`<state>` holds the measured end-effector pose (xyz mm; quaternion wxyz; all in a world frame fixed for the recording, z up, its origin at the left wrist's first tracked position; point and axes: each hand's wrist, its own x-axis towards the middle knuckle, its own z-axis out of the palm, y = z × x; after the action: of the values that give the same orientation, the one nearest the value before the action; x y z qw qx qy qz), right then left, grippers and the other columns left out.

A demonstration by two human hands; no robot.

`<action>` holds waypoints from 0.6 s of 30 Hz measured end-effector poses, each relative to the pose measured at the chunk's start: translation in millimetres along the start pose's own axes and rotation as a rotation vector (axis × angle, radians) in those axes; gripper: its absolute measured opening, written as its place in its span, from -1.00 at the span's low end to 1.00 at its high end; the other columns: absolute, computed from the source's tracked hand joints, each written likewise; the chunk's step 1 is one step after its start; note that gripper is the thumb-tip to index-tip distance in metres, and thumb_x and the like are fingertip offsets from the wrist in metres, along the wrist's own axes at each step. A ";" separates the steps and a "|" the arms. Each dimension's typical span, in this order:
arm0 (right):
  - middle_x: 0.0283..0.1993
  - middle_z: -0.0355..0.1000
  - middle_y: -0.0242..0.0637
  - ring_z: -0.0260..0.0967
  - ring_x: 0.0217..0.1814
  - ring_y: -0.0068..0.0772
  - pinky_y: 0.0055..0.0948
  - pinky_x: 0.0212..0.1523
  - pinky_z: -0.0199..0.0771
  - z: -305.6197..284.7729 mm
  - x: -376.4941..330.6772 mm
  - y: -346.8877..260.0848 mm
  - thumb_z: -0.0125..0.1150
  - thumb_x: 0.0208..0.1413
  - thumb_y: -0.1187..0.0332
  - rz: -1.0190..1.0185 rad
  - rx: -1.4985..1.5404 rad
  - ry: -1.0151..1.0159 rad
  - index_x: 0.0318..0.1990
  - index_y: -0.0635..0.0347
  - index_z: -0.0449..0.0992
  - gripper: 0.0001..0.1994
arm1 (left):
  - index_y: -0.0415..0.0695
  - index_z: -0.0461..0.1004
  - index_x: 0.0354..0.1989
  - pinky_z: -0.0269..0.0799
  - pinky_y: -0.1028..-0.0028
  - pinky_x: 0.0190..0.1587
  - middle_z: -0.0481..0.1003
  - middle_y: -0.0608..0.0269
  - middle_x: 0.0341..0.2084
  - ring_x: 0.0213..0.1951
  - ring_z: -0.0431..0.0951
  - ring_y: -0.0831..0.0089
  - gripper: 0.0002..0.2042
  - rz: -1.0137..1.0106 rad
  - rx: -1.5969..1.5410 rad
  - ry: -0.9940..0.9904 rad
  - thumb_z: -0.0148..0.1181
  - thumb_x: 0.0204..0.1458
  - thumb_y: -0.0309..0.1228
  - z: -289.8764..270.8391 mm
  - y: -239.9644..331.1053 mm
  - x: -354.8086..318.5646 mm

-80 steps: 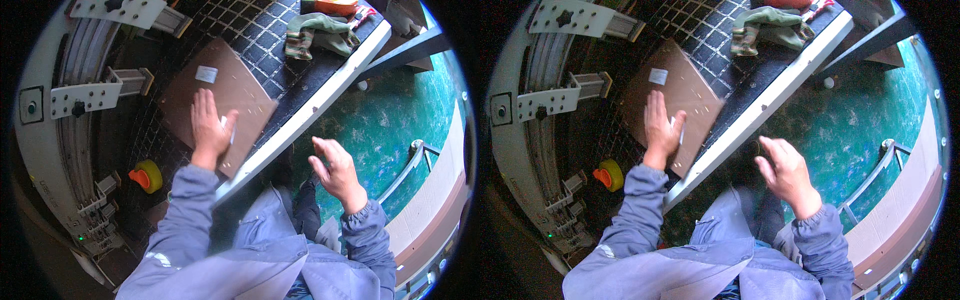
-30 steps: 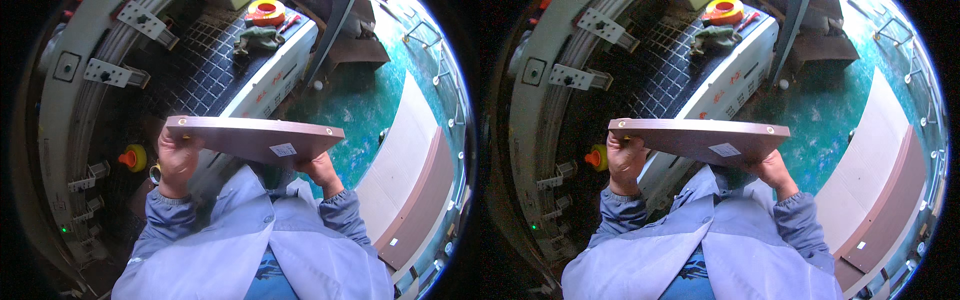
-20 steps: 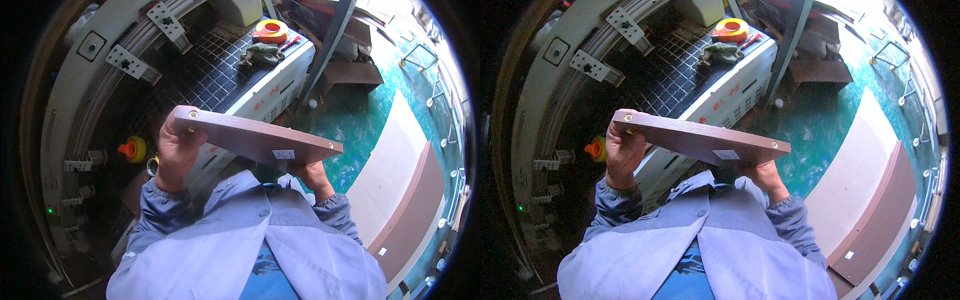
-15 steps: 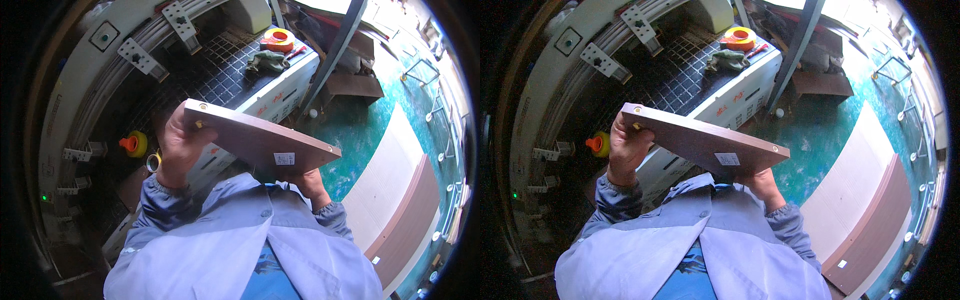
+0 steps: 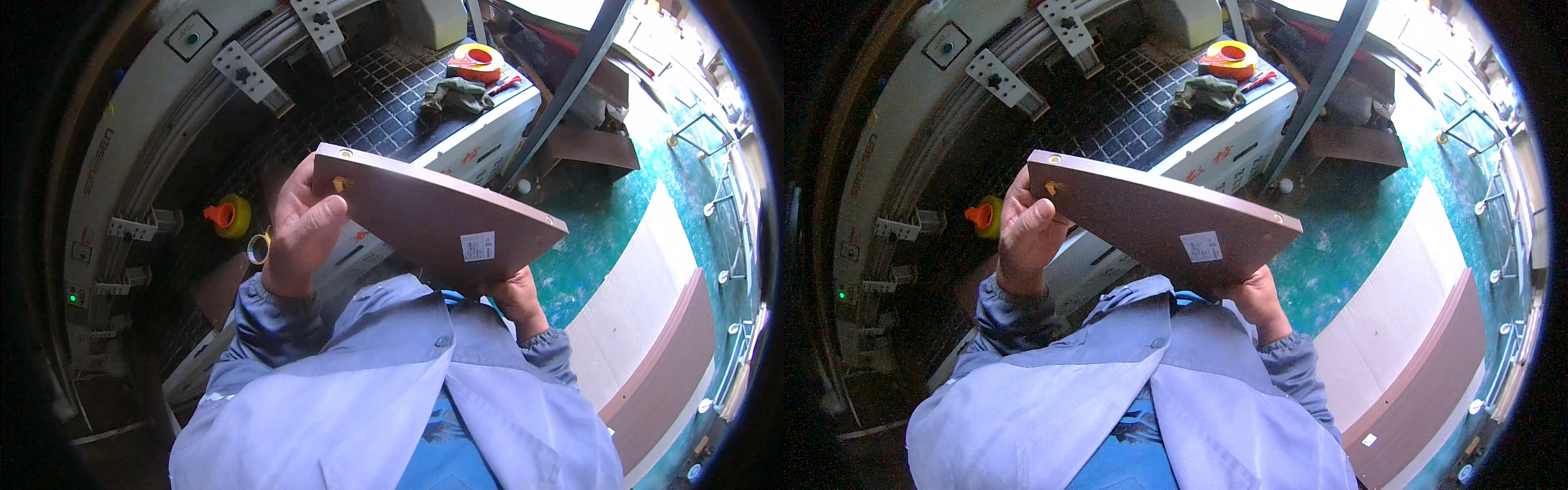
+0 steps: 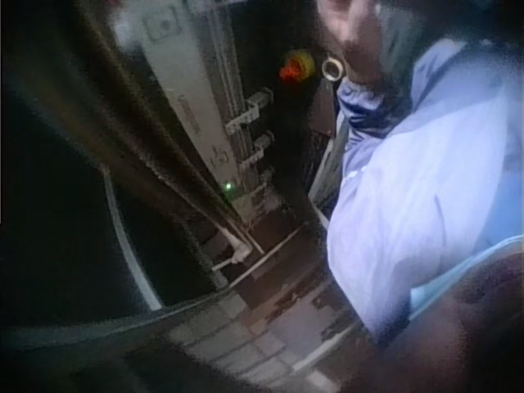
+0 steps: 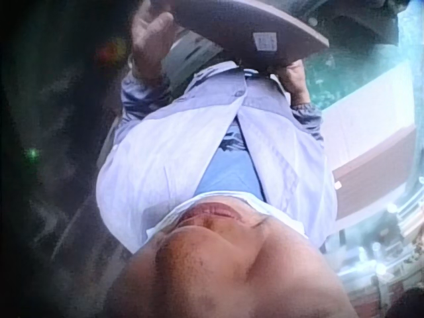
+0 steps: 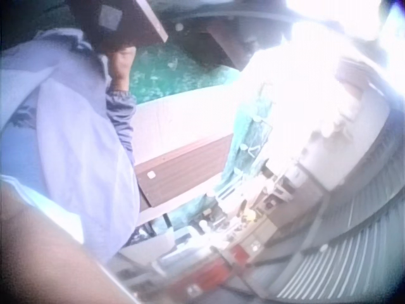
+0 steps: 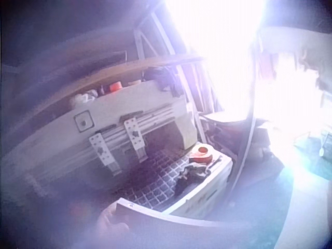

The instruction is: The person handles triangular wooden panels, inserts small yellow plastic plugs into pre-drilled holes, and uses a utility knife and screwdriver to clean and adjust the holes. The person repeatedly picks up, inspects, and places the panels on a workbench in a workshop setting.

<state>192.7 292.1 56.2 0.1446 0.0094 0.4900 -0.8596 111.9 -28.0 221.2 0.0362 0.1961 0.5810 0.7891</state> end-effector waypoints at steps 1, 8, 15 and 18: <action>-0.01 0.63 -0.25 0.58 -0.05 -0.38 -0.34 -0.05 0.65 -2.1 1.0 -0.5 0.31 -0.12 0.73 0.020 0.009 -0.005 -0.01 0.31 0.63 -0.57 | -0.29 0.41 0.18 0.48 0.30 0.16 0.57 0.04 -0.05 0.04 0.58 0.31 -0.53 0.002 -0.012 -0.010 0.23 0.20 -0.24 -1.6 -0.5 1.3; 0.03 0.59 -0.19 0.54 -0.01 -0.35 -0.33 0.10 0.52 -2.5 5.2 -5.4 0.25 -0.10 0.57 0.068 0.057 -0.046 0.05 0.39 0.56 -0.55 | -0.35 0.42 0.15 0.46 0.26 0.19 0.57 0.01 -0.05 0.06 0.58 0.29 -0.59 -0.115 -0.107 0.109 0.02 0.28 -0.28 -6.8 -1.1 0.5; 0.04 0.58 -0.17 0.51 0.05 -0.35 -0.34 0.18 0.47 2.7 6.6 -8.2 0.26 -0.07 0.51 0.121 -0.001 -0.012 0.07 0.44 0.53 -0.54 | -0.34 0.46 0.08 0.49 0.27 0.16 0.58 0.03 -0.11 -0.02 0.59 0.33 -0.66 -0.144 -0.033 0.190 0.01 0.24 -0.37 -8.8 -4.0 0.6; 0.04 0.58 -0.17 0.51 0.05 -0.36 -0.34 0.18 0.47 1.9 7.7 -7.3 0.27 -0.07 0.50 0.132 -0.021 -0.019 0.06 0.44 0.53 -0.54 | -0.33 0.48 0.06 0.49 0.27 0.14 0.58 0.04 -0.12 -0.04 0.58 0.35 -0.67 -0.127 -0.007 0.188 0.05 0.23 -0.39 -9.6 -3.6 -1.3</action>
<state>183.7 292.1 62.1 0.2059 0.0319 0.4959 -0.8430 109.2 -35.9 215.1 0.0322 0.0837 0.5904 0.8021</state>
